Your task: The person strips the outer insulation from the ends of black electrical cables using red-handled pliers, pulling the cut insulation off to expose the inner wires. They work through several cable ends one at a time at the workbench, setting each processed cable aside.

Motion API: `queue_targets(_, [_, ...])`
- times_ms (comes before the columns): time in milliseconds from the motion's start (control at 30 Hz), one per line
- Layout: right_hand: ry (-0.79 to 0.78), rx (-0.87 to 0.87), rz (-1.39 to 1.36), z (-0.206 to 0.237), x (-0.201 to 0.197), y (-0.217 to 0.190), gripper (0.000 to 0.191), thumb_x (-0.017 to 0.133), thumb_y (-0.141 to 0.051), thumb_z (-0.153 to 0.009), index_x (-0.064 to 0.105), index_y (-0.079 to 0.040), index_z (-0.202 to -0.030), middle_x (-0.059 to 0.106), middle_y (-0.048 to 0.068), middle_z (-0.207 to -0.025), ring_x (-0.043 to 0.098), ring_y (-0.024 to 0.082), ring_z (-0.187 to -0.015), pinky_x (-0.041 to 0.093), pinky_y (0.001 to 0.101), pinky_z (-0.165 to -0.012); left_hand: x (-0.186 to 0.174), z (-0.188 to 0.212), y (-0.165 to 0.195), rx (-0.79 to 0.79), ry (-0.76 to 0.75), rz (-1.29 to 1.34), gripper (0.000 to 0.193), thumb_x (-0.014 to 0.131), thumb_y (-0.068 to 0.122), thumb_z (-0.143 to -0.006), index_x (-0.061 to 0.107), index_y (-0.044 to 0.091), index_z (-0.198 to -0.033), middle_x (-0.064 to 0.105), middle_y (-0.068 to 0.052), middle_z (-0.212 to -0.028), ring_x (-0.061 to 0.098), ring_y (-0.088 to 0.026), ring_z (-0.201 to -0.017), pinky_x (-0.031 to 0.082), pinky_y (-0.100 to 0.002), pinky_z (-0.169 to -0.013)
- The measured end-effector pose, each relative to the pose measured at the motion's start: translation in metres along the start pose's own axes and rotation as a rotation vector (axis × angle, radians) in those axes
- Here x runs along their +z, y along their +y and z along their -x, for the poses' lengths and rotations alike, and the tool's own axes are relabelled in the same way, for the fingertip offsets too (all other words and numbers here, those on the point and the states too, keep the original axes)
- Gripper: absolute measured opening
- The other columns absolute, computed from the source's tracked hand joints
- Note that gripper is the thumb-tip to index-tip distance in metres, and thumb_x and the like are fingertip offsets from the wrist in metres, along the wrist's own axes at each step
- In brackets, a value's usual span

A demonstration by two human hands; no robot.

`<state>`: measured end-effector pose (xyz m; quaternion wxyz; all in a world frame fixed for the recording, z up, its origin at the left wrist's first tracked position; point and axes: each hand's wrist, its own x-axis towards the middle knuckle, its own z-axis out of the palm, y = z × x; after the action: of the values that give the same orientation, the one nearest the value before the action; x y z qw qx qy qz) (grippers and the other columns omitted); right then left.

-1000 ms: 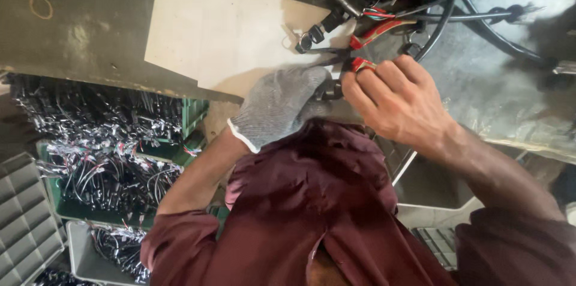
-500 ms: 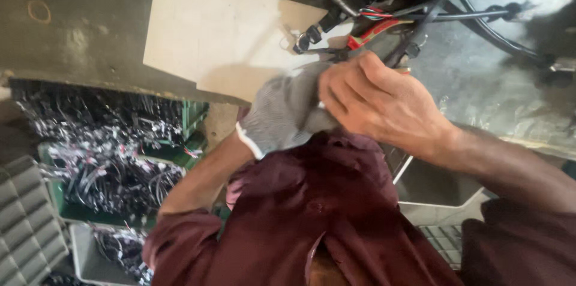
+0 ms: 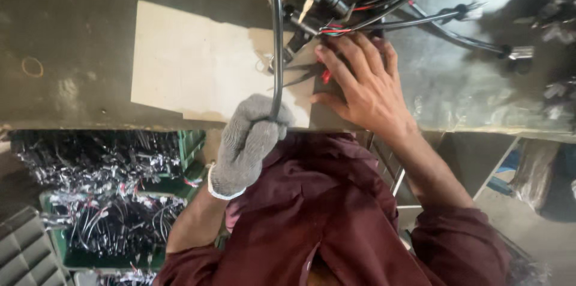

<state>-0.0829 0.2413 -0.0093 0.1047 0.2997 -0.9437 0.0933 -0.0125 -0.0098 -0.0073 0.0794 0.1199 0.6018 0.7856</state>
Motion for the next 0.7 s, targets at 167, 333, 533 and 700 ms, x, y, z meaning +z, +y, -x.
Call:
queue_targets(167, [-0.078,0.123,-0.14,0.005,0.01,0.012,0.062,0.079,-0.056,-0.089,0.064,-0.009,-0.127,0.061,0.007,-0.121,0.054,0.032,-0.113,0.038,0.0498,-0.097,0.008,-0.013,0.016,-0.174,0.043,0.09,0.033,0.048,0.028,-0.115,0.053,0.001,-0.134,0.064,-0.005,-0.113,0.056,-0.007,-0.087,0.047,-0.022,-0.075])
queue_targets(333, [0.24,0.639,-1.397,0.017,0.008,0.015,0.042,0.07,-0.044,-0.09,0.065,-0.011,-0.117,0.06,0.002,-0.113,0.053,0.022,-0.096,0.044,0.0395,-0.079,0.008,-0.016,0.031,-0.222,-0.041,0.2,0.038,0.047,0.03,-0.115,0.05,0.0,-0.138,0.063,-0.006,-0.108,0.054,-0.007,-0.082,0.045,-0.023,-0.07])
queue_targets(533, [0.0,0.279,-1.03,0.0,-0.011,-0.022,0.035,0.077,-0.004,-0.084,0.065,-0.003,-0.117,0.07,0.01,-0.099,0.069,0.029,-0.088,0.055,0.04,-0.08,0.035,-0.022,0.035,-0.202,-0.015,0.221,0.043,0.048,0.027,-0.113,0.041,0.002,-0.147,0.06,-0.002,-0.102,0.049,-0.004,-0.074,0.043,-0.019,-0.067])
queue_targets(700, [0.235,0.024,-0.605,-0.018,-0.024,-0.029,0.033,0.083,-0.008,-0.08,0.057,-0.002,-0.099,0.068,0.013,-0.105,0.068,0.033,-0.103,0.056,0.0421,-0.081,0.039,-0.012,0.037,-0.326,0.145,0.314,0.05,0.051,0.016,-0.108,0.034,0.0,-0.152,0.06,-0.004,-0.115,0.056,-0.009,-0.086,0.048,-0.022,-0.074])
